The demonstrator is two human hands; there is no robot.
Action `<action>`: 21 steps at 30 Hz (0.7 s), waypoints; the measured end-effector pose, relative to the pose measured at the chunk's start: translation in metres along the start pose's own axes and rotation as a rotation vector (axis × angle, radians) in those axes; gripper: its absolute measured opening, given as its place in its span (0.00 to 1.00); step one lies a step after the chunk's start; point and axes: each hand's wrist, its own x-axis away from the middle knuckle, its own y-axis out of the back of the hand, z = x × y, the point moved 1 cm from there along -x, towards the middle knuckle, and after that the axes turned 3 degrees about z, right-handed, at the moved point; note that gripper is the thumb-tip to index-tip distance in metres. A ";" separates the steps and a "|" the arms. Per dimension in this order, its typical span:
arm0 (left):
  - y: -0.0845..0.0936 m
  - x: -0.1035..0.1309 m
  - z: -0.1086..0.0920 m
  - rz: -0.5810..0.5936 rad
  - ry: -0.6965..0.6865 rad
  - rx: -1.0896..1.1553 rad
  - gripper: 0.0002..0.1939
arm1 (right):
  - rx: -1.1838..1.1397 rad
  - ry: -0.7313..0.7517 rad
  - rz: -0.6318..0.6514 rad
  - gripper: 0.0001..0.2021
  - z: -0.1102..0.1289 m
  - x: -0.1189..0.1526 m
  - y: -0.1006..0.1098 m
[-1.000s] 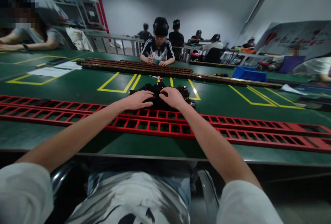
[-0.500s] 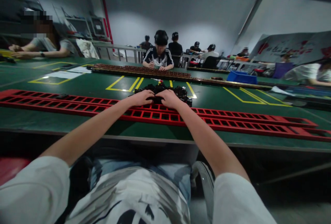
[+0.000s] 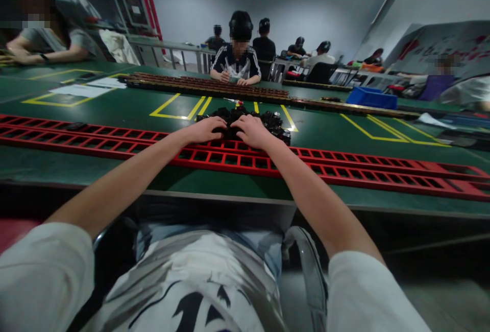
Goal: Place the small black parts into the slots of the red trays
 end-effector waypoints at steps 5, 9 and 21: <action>-0.002 0.000 0.005 -0.034 -0.025 -0.029 0.16 | -0.123 -0.028 -0.138 0.15 -0.012 0.000 0.001; -0.005 -0.001 0.009 -0.050 -0.070 -0.011 0.14 | -0.273 -0.004 -0.221 0.14 -0.016 0.005 0.006; 0.007 0.009 -0.005 -0.138 0.060 0.089 0.16 | -0.358 0.007 -0.184 0.12 0.001 0.009 0.007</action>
